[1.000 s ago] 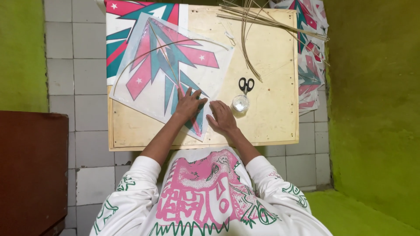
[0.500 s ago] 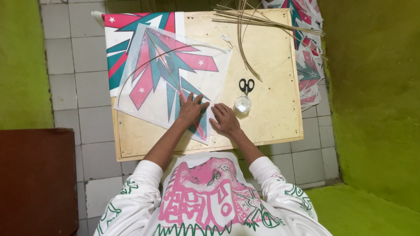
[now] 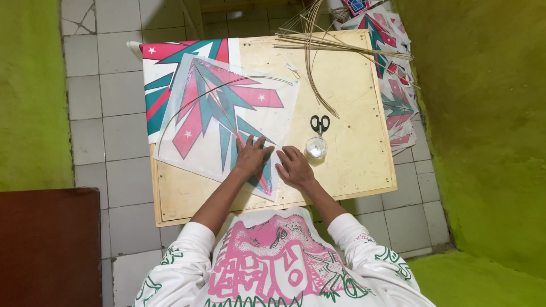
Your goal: Assembling a kite by applying glue to the edges of the paper sail and folding them over the bamboo frame.
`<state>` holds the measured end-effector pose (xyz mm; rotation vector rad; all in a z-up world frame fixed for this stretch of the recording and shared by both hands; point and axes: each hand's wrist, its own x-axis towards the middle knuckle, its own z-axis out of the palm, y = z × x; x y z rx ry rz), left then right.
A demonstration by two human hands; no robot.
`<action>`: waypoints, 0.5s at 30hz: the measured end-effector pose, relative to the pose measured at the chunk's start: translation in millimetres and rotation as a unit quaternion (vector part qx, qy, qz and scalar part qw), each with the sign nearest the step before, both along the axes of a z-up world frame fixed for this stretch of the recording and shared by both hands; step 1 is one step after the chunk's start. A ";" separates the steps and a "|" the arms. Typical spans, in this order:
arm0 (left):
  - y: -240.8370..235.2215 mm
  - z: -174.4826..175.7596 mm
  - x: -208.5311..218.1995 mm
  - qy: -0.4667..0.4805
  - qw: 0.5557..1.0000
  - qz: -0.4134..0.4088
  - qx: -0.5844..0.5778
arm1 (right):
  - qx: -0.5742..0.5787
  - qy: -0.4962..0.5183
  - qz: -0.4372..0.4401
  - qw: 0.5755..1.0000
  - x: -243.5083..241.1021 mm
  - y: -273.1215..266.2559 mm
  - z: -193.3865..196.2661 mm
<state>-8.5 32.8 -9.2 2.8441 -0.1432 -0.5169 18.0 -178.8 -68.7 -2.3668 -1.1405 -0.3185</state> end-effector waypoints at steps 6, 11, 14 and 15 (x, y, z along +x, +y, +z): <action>-0.9 1.8 -1.0 0.006 1.000 0.000 0.003 | 0.017 -0.020 0.022 0.999 2.1 -3.1 -11.1; -1.1 -5.1 -3.6 -0.005 1.000 0.003 -0.005 | 0.005 -0.020 0.018 1.000 -0.4 -4.7 -13.6; 0.1 5.2 -1.4 -0.001 1.000 0.001 -0.002 | 0.009 -0.026 0.010 1.000 3.3 -2.6 -16.6; -1.0 8.5 -2.2 0.005 1.000 0.002 -0.005 | 0.010 -0.026 0.008 1.000 2.8 -3.5 -18.5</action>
